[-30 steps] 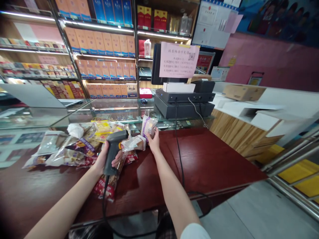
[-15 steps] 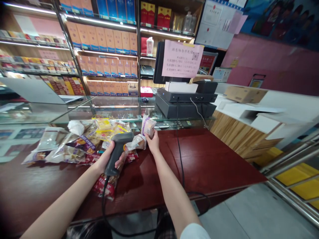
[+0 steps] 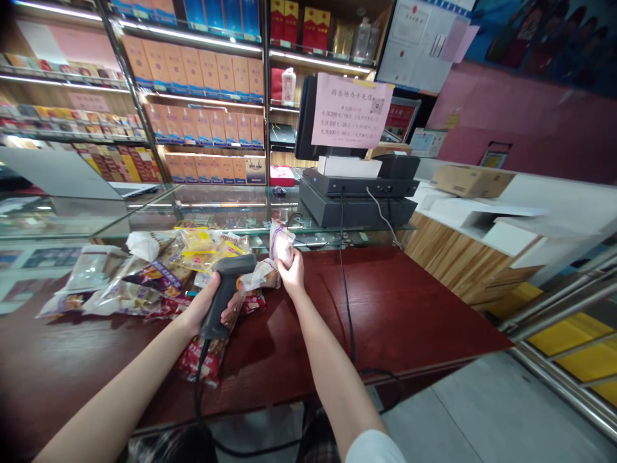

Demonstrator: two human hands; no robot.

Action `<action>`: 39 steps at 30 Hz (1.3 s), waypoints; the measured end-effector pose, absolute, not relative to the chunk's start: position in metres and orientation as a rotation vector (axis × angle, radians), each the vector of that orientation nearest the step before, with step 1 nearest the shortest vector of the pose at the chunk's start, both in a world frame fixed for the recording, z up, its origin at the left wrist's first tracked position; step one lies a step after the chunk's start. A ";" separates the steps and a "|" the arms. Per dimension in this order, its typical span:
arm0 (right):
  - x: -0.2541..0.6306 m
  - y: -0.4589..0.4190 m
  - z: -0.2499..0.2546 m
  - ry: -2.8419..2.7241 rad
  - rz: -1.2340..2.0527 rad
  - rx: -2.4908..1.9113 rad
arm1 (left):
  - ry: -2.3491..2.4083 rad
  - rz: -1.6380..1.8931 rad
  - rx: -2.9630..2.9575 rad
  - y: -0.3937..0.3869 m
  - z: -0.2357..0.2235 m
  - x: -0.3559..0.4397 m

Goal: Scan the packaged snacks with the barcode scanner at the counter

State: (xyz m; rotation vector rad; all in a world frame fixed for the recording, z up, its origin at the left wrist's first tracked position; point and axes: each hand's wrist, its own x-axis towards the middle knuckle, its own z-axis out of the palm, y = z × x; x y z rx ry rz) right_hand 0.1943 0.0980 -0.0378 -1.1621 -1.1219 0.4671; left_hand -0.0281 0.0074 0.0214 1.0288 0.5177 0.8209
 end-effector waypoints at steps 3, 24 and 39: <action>0.194 0.097 -0.038 -1.126 0.437 -1.176 | 0.569 0.821 1.017 0.006 0.023 -0.027; 0.201 0.093 -0.032 -1.050 0.402 -1.164 | 0.611 0.804 1.027 0.013 0.018 -0.032; 0.245 0.083 -0.014 -1.309 0.201 -1.455 | 0.542 0.946 0.814 0.016 0.028 -0.040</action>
